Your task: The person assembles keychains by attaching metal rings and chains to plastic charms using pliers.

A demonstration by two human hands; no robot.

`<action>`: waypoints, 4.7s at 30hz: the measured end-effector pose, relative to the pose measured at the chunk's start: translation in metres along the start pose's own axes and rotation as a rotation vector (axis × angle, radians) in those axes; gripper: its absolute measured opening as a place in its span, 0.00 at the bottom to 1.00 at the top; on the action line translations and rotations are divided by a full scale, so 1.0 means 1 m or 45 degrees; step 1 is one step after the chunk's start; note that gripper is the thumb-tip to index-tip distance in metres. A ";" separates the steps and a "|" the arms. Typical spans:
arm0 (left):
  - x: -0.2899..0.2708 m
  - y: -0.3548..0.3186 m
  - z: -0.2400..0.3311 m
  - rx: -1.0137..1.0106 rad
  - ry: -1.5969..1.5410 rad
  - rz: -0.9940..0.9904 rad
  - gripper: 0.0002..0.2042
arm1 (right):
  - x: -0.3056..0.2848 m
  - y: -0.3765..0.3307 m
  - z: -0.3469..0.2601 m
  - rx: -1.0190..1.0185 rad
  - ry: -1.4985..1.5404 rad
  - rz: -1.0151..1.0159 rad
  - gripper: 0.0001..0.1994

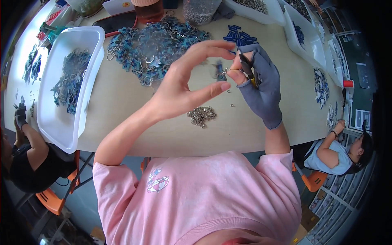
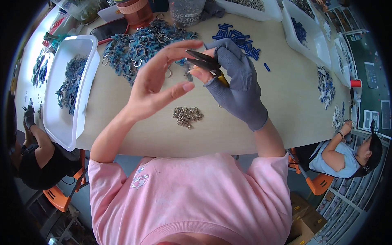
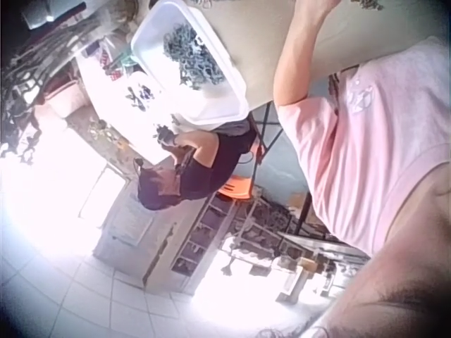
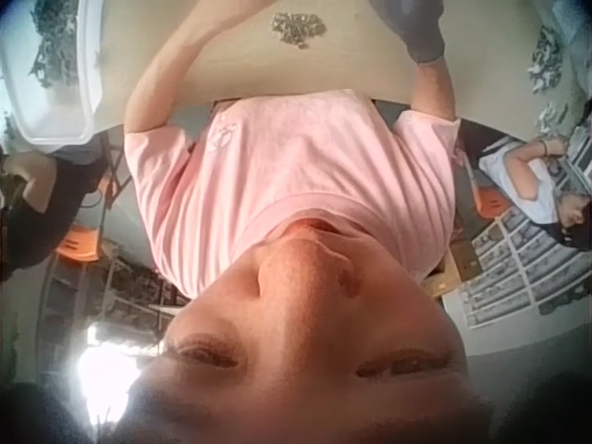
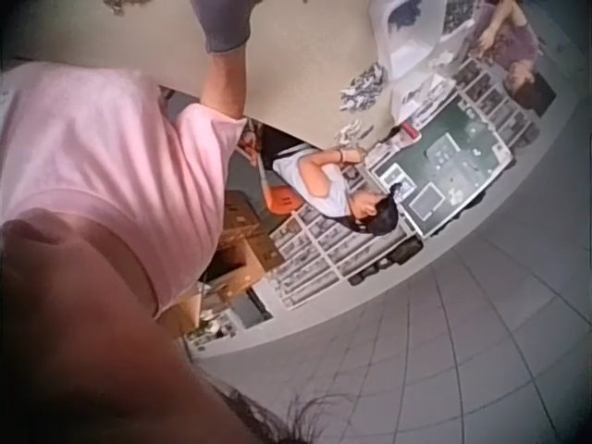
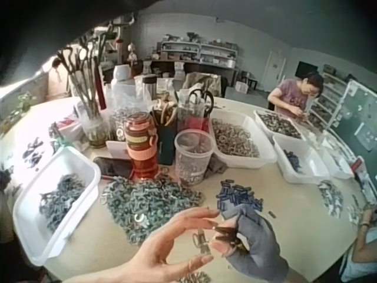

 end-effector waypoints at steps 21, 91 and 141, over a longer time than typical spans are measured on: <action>0.026 -0.023 -0.039 -0.715 -0.955 -0.160 0.05 | 0.005 -0.039 0.017 -0.003 -0.002 -0.011 0.10; 0.024 -0.035 -0.042 -0.721 -0.277 0.207 0.06 | 0.009 -0.030 0.015 0.636 0.036 -0.186 0.07; 0.020 -0.030 -0.048 -0.803 -0.485 0.005 0.07 | 0.005 -0.028 0.006 0.420 -0.264 -0.091 0.09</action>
Point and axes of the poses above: each hand's wrist, its own y-axis towards the middle knuckle, its own x-axis out of the palm, z = x × y, the point moved 4 cm from there along y, towards the middle knuckle, and after that the axes turned 1 degree about -y, right-handed, at the moved point
